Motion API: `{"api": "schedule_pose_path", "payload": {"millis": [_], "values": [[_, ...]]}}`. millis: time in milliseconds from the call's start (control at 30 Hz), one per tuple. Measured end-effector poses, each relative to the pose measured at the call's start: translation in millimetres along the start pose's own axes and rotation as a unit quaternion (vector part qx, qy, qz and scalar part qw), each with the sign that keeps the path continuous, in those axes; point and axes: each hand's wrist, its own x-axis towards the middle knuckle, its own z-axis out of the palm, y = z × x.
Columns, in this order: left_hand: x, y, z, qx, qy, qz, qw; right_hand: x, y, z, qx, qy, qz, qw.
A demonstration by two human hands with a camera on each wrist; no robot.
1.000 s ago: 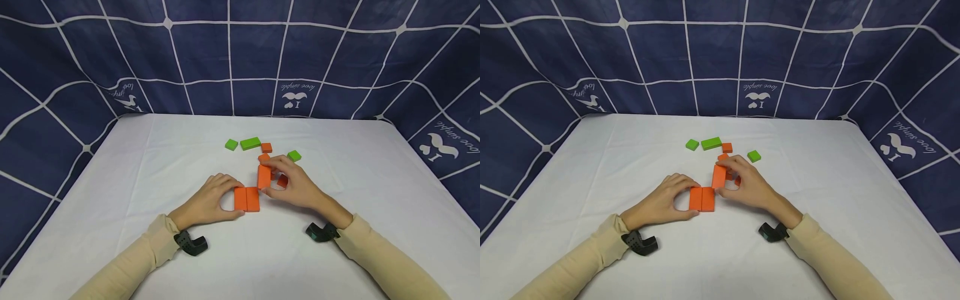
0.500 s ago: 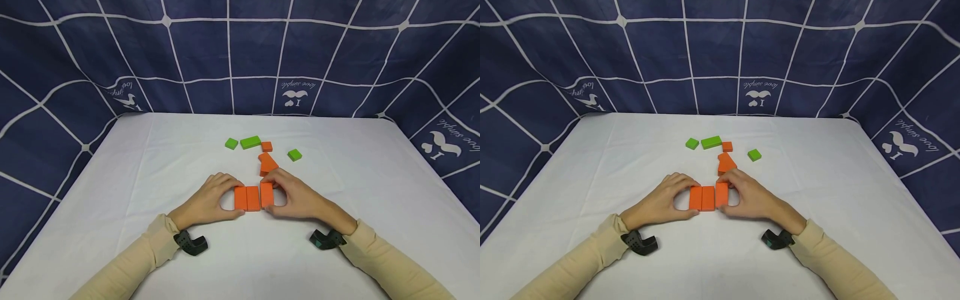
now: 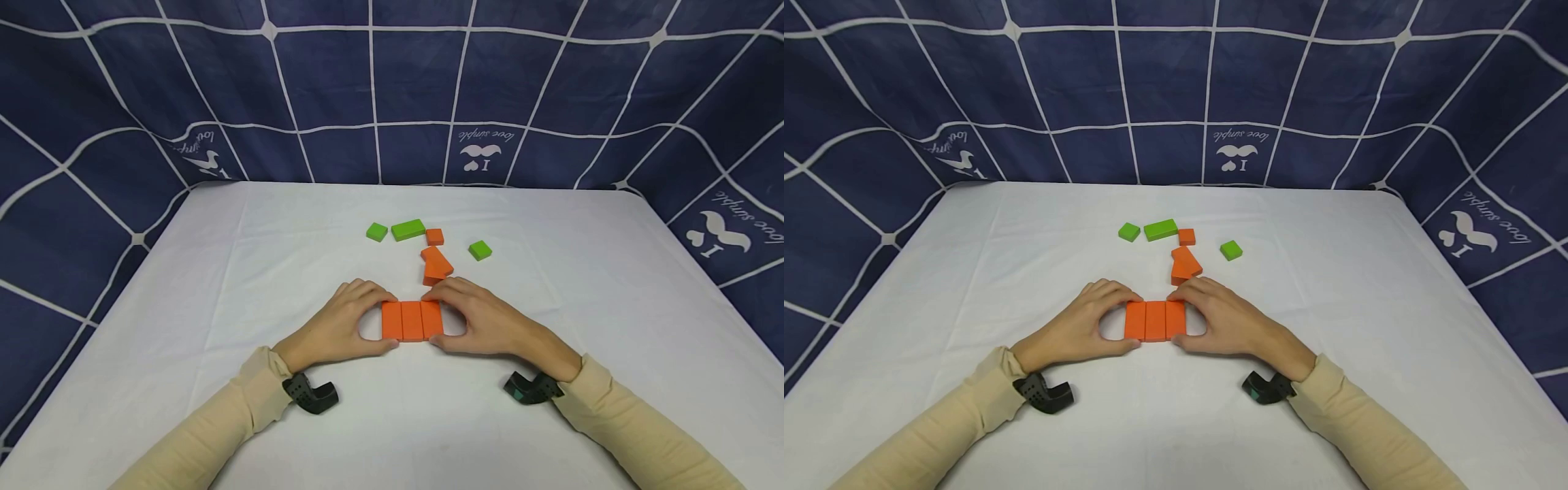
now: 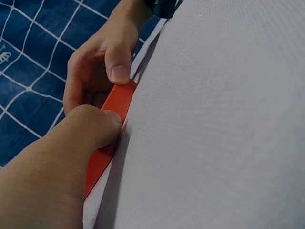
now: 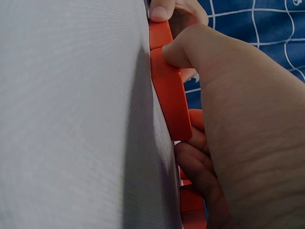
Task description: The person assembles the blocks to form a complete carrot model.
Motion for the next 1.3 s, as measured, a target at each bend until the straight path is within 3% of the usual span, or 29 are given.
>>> {"api": "schedule_pose_path", "payload": {"millis": [267,1300], "values": [[0.9,-0.7,-0.2,0.004,0.001,0.001,1.0,0.7,1.4,0.5,0.005,0.011,-0.017,1.0],[-0.4,-0.6,0.8,0.002,-0.003,-0.014,0.9999,-0.6,2.7,-2.3,0.002,-0.003,-0.004,1.0]]}}
